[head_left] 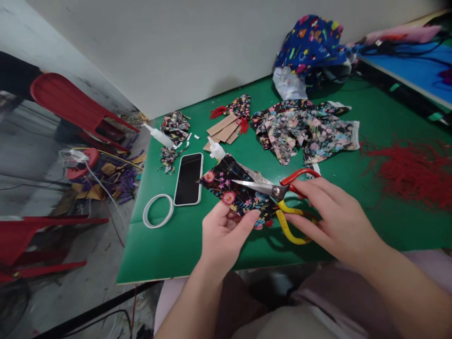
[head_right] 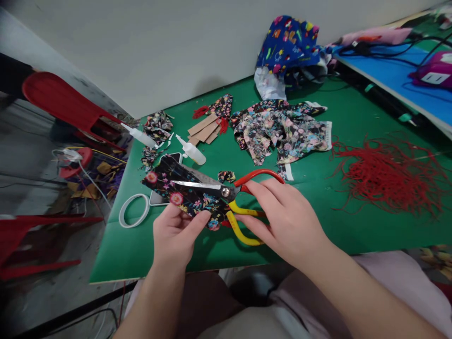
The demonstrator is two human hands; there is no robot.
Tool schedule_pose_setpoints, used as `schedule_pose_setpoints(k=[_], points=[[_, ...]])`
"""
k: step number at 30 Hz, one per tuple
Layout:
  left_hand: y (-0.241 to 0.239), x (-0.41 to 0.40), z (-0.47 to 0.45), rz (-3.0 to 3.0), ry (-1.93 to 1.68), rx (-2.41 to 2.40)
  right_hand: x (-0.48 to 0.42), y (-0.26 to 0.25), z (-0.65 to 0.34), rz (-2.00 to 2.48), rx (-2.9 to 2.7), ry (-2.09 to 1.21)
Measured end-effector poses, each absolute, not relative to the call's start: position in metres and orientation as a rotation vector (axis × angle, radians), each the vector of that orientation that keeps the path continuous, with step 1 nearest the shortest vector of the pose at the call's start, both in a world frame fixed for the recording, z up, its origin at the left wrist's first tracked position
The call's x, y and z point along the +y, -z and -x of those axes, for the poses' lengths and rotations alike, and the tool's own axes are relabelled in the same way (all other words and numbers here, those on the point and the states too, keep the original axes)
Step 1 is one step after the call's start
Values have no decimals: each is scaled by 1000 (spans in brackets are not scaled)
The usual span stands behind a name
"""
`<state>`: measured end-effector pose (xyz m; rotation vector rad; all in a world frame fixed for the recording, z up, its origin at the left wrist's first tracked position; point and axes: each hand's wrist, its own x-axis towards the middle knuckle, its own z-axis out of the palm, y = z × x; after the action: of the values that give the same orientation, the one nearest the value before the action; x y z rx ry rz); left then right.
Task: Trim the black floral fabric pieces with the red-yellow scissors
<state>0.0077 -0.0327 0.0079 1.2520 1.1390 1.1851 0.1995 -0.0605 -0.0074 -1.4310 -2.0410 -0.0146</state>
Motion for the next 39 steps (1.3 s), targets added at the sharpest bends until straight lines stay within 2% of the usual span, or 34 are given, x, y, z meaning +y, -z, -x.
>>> schedule_pose_setpoints(k=[14,39], points=[[-9,-33,-8,-1219,-1114,1133,-61,6,-201,1428,-2024,185],[-10,-34,-8,-1203,-1102,1145,-63,7,-196,1445,-2003,191]])
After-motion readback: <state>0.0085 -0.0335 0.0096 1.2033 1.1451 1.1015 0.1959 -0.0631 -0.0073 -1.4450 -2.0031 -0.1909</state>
